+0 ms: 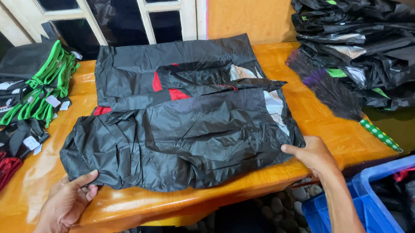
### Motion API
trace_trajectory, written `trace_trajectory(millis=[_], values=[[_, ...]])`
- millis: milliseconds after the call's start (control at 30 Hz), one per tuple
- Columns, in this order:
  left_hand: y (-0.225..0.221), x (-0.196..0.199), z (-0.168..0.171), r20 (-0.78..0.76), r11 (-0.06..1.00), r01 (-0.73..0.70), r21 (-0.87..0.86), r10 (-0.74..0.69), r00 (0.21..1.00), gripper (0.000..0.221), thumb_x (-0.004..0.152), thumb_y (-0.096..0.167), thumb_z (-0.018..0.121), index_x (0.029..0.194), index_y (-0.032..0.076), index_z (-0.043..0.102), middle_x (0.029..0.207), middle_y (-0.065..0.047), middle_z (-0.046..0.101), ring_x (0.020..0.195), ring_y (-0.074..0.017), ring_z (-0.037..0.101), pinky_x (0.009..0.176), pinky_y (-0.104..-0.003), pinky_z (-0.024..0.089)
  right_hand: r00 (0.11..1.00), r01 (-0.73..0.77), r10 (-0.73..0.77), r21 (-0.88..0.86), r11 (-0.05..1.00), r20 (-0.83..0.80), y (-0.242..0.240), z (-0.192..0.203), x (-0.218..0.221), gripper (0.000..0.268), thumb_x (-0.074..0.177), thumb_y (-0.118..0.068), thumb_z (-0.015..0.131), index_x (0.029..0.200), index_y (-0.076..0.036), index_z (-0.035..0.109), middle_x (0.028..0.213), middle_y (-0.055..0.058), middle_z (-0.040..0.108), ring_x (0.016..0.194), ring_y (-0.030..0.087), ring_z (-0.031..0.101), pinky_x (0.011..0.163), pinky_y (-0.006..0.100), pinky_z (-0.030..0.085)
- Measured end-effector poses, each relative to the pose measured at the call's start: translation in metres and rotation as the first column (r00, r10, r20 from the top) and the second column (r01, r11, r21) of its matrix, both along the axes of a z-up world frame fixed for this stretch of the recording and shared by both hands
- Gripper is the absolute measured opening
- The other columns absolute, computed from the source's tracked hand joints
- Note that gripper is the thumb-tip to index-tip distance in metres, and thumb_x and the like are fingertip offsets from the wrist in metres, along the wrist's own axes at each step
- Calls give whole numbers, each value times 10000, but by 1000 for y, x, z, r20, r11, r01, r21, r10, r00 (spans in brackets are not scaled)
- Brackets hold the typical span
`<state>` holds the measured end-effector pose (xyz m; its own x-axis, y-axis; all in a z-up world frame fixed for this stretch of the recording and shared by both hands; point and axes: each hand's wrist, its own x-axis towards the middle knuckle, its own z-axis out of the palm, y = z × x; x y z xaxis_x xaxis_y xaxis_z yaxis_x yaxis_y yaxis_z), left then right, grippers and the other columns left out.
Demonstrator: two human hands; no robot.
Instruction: Dusting, folding, and rolling a black raincoat on a table to prepare it for storage or shipping.
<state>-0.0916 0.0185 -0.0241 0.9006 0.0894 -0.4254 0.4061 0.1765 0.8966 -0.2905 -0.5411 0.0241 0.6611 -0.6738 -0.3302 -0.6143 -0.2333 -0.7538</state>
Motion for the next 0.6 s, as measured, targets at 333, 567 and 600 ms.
trace_trajectory(millis=[333, 567, 600], values=[[63, -97, -4, 664, 622, -286, 729, -542, 515, 589, 595, -212, 727, 1076, 129, 729, 1851, -256, 225, 1533, -340, 450, 1154, -257, 342, 402, 59, -727, 777, 627, 556, 51, 13, -80, 345, 829, -144, 645, 1171, -147, 688, 1118, -6, 762, 989, 165, 747, 856, 351, 628], [4, -108, 138, 354, 939, -142, 313, 24, 935, 954, 903, -14, 547, 1736, 375, 294, 1375, -53, 614, 479, -320, 475, 482, -319, 412, 63, 365, -387, 340, 867, 920, 81, 69, -60, 164, 919, -121, 657, 1078, -140, 697, 1106, -26, 724, 1048, 95, 701, 1040, 236, 620], [5, -99, 137, 284, 961, -97, 259, 20, 959, 862, 921, 141, 577, 1696, 466, 388, 971, -138, 573, 463, -285, 500, 430, -315, 382, 146, 450, -128, 49, 892, 981, 74, 70, -51, 210, 947, -28, 629, 1154, -8, 660, 1352, 75, 601, 1217, 176, 624, 1126, 297, 543]])
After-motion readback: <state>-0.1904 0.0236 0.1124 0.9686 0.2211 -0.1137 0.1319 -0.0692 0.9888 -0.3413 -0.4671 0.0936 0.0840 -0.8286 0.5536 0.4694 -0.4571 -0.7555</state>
